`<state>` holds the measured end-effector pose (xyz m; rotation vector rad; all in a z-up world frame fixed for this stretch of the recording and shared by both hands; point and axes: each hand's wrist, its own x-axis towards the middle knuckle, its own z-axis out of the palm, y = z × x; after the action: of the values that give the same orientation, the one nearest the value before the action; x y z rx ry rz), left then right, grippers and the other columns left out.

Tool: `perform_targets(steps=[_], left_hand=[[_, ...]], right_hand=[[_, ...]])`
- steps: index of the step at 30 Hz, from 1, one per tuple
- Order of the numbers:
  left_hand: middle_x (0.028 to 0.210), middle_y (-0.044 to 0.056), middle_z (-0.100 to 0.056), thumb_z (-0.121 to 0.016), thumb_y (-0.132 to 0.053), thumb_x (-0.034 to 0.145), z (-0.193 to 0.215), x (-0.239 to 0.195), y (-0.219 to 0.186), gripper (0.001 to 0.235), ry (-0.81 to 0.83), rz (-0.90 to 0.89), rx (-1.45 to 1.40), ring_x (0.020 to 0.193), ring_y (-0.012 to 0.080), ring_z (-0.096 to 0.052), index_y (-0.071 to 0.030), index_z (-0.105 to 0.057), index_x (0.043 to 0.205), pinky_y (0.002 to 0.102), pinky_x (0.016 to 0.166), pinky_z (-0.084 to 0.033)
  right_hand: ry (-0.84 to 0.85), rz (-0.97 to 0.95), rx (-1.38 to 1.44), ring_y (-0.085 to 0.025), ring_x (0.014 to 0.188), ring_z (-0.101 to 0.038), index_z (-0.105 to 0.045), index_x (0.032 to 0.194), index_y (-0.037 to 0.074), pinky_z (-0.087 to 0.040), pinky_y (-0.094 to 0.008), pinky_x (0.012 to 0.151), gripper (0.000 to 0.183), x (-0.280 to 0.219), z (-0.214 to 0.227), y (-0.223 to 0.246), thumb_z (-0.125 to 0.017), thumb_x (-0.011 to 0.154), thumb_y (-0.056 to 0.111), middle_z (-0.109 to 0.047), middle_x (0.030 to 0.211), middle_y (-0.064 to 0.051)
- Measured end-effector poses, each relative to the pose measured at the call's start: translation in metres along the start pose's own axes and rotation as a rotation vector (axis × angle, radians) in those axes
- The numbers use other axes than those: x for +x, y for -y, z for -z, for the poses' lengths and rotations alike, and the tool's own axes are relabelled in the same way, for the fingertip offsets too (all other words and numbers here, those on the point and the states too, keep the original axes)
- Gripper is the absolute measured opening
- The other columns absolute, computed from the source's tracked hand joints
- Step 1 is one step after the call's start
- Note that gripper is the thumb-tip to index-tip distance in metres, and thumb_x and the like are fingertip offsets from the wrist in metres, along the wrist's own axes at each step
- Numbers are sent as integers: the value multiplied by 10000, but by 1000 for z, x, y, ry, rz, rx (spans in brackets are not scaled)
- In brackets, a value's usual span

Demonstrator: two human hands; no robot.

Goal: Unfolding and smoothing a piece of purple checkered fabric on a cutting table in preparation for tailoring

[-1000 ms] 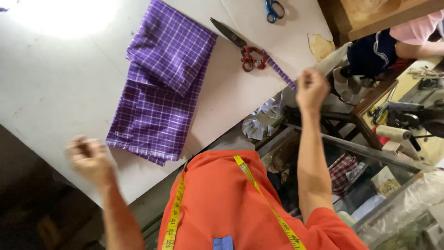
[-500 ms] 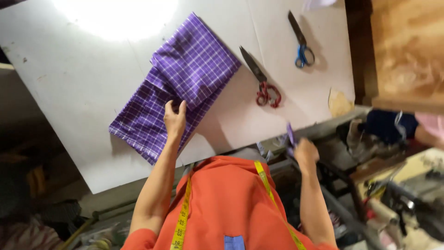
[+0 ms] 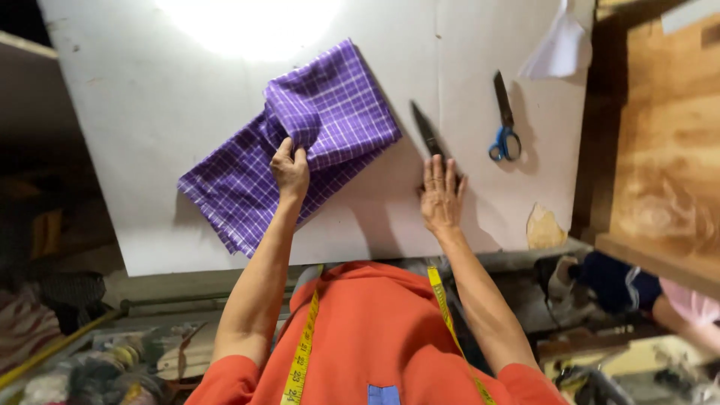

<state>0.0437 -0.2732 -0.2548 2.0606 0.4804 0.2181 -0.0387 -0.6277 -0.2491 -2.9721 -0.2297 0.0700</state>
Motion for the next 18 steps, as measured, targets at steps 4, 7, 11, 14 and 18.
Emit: perform_targets(steps=[4,7,11,14,18], left_hand=[[983,220,-753,-617,-66,909,10,0,-115,205,-70,-210,20,976,432,-705,-62,-753,1062,503,877,-556],[922,223,-697,-609,-4,902,-27,9,-137,172,-58,-474,42,912,463,-663,-42,-706,1039,534,840,-531],[1014,158,-703,-584,-132,897,-115,-12,-158,279,108,-629,94,972,388,-676,-124,-674,1160,479,914,-536],[1269,106,-617,-673,-256,909,-97,-56,-218,499,156,-761,66,1140,345,-640,-178,-556,1388,442,1012,-510],[1441,95,-614,-681,-278,1020,-39,-74,-204,504,87,-749,4,1362,303,-567,-155,-544,1489,411,1164,-406]], right_hand=[[-47,-69,-51,-488,1541,-201,-321,1619,25,-212,-771,1126,672,41,6,-23,-546,1019,226,-259,1694,-230],[-104,-30,129,-547,1521,-150,-314,1594,-62,-199,-748,1141,1093,70,38,-7,-871,763,378,-228,1647,-340],[-210,91,701,-461,1474,-321,-242,1613,19,-265,-579,1226,1122,94,61,45,-935,751,208,-335,1609,-246],[-310,4,819,-387,1320,-523,-386,1478,29,-386,-507,1130,719,111,48,35,-815,900,31,-505,1421,-201],[-573,-254,1058,-265,967,-752,-774,1061,68,-537,-349,852,176,128,29,-35,-602,1051,104,-752,950,-130]])
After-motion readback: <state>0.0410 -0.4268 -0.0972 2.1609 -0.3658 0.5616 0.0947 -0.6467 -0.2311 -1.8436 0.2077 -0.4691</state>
